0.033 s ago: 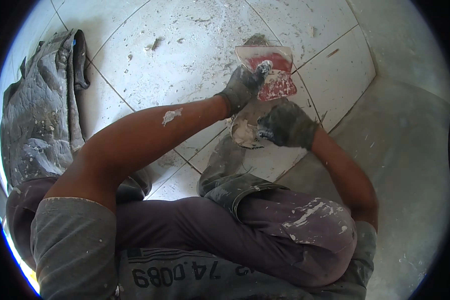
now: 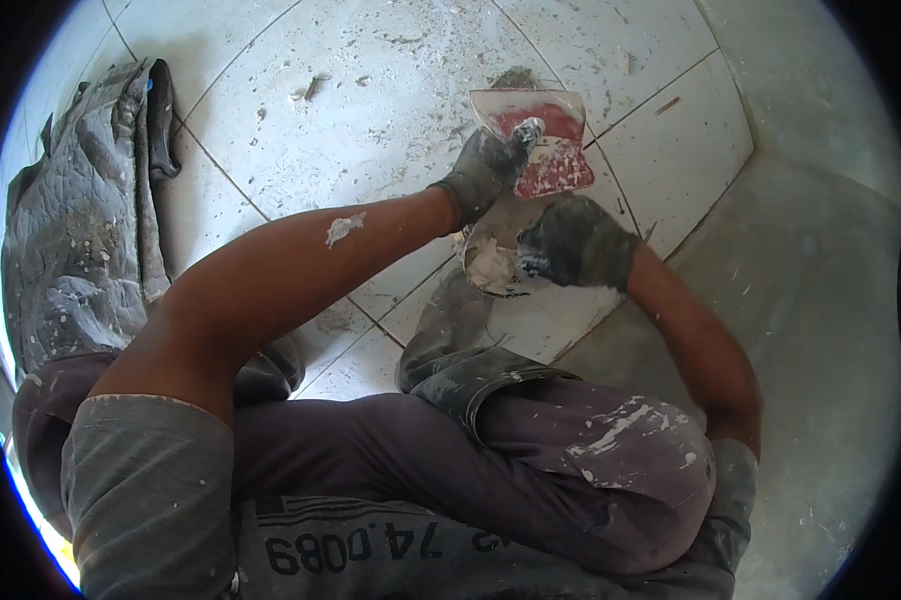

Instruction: Applying plaster or putty to wall corners and recesses using putty knives.

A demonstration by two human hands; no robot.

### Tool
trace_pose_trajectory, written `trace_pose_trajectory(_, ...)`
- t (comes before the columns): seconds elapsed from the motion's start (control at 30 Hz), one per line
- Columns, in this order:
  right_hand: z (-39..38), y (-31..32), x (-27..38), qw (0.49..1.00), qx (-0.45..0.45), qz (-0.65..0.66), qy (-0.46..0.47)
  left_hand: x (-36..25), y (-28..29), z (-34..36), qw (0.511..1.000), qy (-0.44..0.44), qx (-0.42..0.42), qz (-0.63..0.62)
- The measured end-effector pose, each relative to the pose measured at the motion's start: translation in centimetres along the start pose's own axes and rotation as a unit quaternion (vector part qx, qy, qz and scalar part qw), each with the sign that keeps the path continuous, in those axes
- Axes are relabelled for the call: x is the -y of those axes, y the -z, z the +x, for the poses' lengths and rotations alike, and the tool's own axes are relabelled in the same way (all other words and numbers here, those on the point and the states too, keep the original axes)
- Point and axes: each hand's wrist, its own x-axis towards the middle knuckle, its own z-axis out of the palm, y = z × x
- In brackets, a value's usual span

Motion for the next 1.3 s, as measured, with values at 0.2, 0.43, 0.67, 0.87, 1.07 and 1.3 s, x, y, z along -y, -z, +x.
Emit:
trace_pose_trajectory(0.2,1.0,2.7,-5.1,0.991,0.053,0.11,0.06,0.6,1.1,0.9,0.996,0.051,0.01,-0.068)
trace_pose_trajectory(0.43,-1.5,-0.4,-8.7,0.638,0.168,0.745,-0.103,-1.7,3.0,0.9,0.967,0.09,0.096,-0.219)
trace_pose_trajectory(0.67,-5.7,-2.0,-6.9,0.742,-0.155,0.652,-0.003,-8.5,13.8,6.1,0.901,0.208,0.316,-0.213)
trace_pose_trajectory(0.87,-5.0,3.1,-3.8,0.637,-0.361,0.681,-0.015,-20.1,18.8,6.2,0.844,0.261,0.456,0.107)
trace_pose_trajectory(1.07,-2.2,9.4,0.4,0.677,-0.464,0.571,-0.03,-20.6,23.5,2.1,0.716,-0.193,0.459,0.49)
trace_pose_trajectory(1.3,3.2,8.9,0.6,0.817,-0.44,0.368,0.065,-16.4,19.2,0.3,0.83,0.111,0.517,0.18)
